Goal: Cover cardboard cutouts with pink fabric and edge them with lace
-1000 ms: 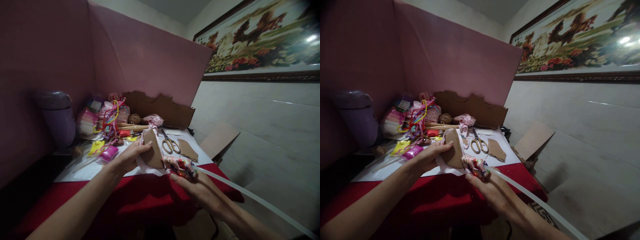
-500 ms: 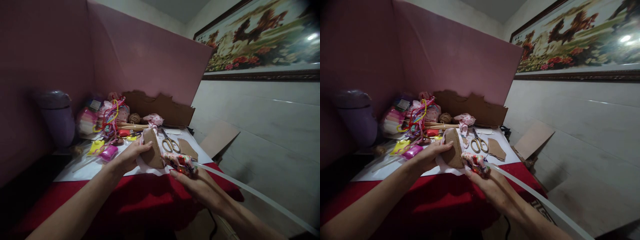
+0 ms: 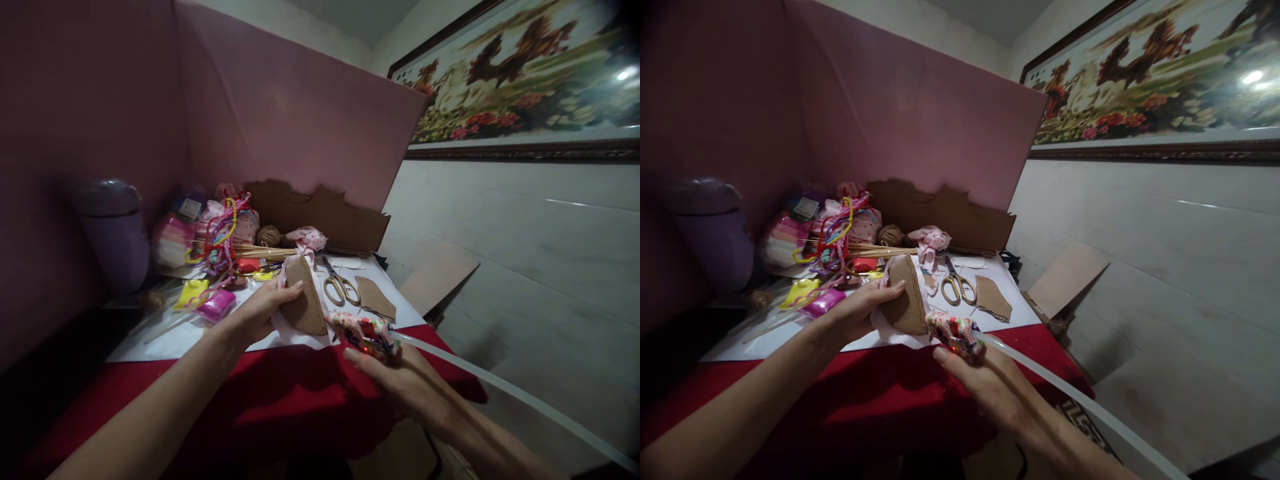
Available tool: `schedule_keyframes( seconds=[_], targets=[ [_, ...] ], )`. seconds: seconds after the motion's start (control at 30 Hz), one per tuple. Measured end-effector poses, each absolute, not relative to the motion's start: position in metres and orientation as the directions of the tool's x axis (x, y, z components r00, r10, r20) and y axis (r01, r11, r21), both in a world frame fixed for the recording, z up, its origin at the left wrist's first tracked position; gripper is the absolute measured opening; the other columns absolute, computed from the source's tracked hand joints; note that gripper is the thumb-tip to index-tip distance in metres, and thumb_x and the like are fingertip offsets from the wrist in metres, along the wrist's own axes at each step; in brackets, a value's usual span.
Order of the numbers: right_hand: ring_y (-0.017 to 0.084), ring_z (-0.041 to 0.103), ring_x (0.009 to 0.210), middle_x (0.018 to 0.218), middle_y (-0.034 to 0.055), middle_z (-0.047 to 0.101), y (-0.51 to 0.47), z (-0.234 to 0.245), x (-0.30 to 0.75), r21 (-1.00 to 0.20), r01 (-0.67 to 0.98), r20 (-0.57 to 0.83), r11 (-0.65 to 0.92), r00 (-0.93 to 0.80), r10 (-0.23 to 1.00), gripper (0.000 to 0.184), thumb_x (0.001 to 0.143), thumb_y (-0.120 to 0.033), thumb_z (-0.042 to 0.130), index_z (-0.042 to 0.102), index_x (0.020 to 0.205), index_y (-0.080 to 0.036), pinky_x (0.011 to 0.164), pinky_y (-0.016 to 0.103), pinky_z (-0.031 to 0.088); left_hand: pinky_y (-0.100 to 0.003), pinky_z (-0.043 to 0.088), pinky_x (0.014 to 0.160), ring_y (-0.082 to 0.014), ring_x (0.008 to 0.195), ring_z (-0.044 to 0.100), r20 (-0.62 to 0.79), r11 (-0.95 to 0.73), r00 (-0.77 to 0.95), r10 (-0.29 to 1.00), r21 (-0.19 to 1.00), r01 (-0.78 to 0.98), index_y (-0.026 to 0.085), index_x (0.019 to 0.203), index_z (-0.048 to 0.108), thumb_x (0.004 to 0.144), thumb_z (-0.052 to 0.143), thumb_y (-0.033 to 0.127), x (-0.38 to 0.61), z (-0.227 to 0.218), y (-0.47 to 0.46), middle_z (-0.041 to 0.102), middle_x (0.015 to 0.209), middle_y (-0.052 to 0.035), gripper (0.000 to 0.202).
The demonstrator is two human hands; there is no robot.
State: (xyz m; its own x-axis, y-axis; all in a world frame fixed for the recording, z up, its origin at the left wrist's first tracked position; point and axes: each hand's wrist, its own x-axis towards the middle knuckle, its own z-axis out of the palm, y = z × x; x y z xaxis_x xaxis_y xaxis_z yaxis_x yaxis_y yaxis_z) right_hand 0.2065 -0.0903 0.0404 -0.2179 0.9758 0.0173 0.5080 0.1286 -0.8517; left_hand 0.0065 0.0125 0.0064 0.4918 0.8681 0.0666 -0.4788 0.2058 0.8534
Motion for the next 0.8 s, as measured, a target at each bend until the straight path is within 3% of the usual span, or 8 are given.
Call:
schedule_keyframes(
  seconds=[0.43,0.63,0.8],
  targets=[
    [0.017,0.055,0.077,0.088,0.0035,0.063,-0.093,0.033,0.212,-0.857,0.504,-0.014,0.107,-0.230,0.973,0.032,0.083,-0.045,0.052,0.062,0.095,-0.017,0.072,0.029,0.044,-0.033,0.050,0.079,-0.0228,0.084,0.066,0.075,0.207,0.492,0.867,0.844,-0.495,0.011,0.116,0.054,0.073,0.069,0.022,0.007,0.006,0.013,0.068,0.098,-0.0149,0.047],
    [0.020,0.056,0.088,0.092,0.0038,0.065,-0.094,0.035,0.209,-0.877,0.456,0.024,0.154,-0.279,0.960,0.028,0.084,-0.042,0.053,0.064,0.096,-0.019,0.081,0.031,0.043,-0.037,0.050,0.081,-0.0237,0.085,0.065,0.082,0.202,0.485,0.871,0.839,-0.505,0.013,0.116,0.054,0.075,0.066,0.022,0.006,0.005,0.015,0.068,0.100,-0.0133,0.043],
    [0.020,0.057,0.078,0.082,0.0043,0.065,-0.093,0.040,0.207,-0.879,0.463,0.008,0.117,-0.230,0.973,0.031,0.080,-0.045,0.056,0.065,0.093,-0.018,0.071,0.030,0.046,-0.036,0.050,0.081,-0.0228,0.085,0.065,0.081,0.208,0.502,0.861,0.845,-0.493,0.011,0.111,0.056,0.076,0.066,0.023,0.005,0.002,0.016,0.067,0.099,-0.0142,0.038]
  ],
)
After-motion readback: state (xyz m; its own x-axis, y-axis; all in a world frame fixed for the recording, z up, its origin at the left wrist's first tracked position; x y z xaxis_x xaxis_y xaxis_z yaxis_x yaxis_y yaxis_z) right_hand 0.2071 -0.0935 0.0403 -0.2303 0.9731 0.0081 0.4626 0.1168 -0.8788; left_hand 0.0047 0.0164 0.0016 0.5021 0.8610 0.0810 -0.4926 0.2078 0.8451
